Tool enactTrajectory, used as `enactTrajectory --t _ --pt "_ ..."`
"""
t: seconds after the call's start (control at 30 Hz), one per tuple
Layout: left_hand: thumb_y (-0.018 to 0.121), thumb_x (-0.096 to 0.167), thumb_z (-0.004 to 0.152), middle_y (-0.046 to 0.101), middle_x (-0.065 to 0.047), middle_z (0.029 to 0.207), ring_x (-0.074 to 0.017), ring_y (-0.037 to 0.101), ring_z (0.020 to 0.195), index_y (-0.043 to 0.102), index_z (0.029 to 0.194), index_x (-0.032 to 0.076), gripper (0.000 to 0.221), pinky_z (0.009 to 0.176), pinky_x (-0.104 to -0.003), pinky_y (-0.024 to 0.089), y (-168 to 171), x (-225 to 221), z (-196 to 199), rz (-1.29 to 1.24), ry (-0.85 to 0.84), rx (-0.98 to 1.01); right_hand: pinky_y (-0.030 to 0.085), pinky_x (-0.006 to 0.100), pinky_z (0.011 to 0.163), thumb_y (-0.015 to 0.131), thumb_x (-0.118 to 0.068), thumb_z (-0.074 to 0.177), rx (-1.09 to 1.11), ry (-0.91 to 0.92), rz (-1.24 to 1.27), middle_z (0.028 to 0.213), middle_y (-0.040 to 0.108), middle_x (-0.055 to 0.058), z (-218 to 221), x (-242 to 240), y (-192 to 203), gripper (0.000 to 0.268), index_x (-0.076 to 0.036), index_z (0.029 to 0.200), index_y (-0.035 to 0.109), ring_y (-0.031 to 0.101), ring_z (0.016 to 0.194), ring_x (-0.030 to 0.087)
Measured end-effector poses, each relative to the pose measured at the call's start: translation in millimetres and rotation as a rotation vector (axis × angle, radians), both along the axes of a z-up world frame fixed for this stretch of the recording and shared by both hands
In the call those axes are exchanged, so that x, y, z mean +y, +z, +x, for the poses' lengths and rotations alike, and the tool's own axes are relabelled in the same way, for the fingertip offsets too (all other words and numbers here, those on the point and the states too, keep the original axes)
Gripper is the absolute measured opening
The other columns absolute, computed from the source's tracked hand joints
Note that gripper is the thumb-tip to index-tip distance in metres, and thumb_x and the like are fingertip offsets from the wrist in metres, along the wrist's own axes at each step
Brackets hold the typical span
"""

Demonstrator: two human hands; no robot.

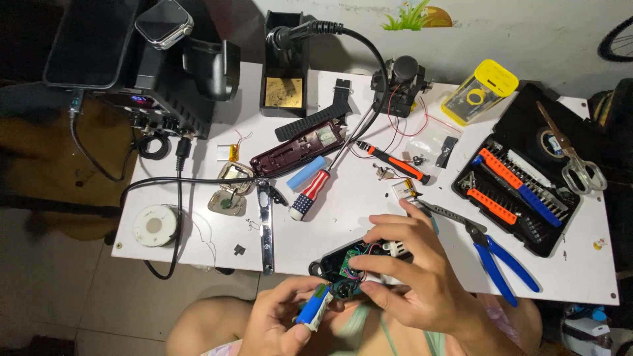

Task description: Repairing and testing the internal components of an electric clipper on a workbench.

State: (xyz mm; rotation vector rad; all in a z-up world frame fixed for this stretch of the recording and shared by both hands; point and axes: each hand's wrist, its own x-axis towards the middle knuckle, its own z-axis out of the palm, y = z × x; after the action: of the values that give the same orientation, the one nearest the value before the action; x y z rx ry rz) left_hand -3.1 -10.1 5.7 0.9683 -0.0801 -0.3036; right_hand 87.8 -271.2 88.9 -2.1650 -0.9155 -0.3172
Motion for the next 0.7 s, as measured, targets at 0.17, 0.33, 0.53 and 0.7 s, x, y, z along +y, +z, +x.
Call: enactTrajectory --t 0.17,0.33,0.53,0.7 --pt "0.090 0.057 0.104 0.086 -0.030 0.115 -0.0359 0.086 0.112 0.067 0.144 -0.010 0.081 0.105 -0.053 0.073 -3 3 3 0.056 -0.016 -0.075 0.040 0.077 0.133 0.079 -0.024 0.101 -0.082 -0.049 -0.008 0.123 0.072 0.008 -2 3 1 0.017 -0.021 0.118 0.082 0.072 0.133 0.036" --pt "0.089 0.074 0.096 0.092 -0.023 0.116 -0.0294 0.090 0.111 0.072 0.143 -0.004 0.092 0.100 -0.039 0.070 2 2 0 0.247 0.068 -0.102 0.040 0.078 0.133 0.073 -0.031 0.105 -0.167 -0.084 0.005 0.121 0.073 0.006 -12 6 3 0.018 -0.020 0.116 0.082 0.077 0.129 0.039" --pt "0.081 0.076 0.092 0.092 -0.005 0.105 -0.0094 0.087 0.096 0.080 0.137 0.008 0.081 0.070 -0.024 0.074 6 -4 -9 0.663 0.273 -0.273 0.040 0.078 0.131 0.067 -0.027 0.110 -0.168 -0.024 -0.016 0.125 0.076 0.008 -17 18 2 0.023 -0.018 0.125 0.082 0.076 0.129 0.037" --pt "0.073 0.068 0.105 0.080 -0.019 0.138 -0.0238 0.087 0.121 0.068 0.146 0.003 0.076 0.082 -0.029 0.085 25 -9 -11 0.777 0.308 -0.467 0.041 0.076 0.129 0.056 -0.032 0.116 -0.143 0.023 -0.017 0.128 0.077 0.007 -17 28 3 0.034 -0.014 0.127 0.083 0.073 0.131 0.035"
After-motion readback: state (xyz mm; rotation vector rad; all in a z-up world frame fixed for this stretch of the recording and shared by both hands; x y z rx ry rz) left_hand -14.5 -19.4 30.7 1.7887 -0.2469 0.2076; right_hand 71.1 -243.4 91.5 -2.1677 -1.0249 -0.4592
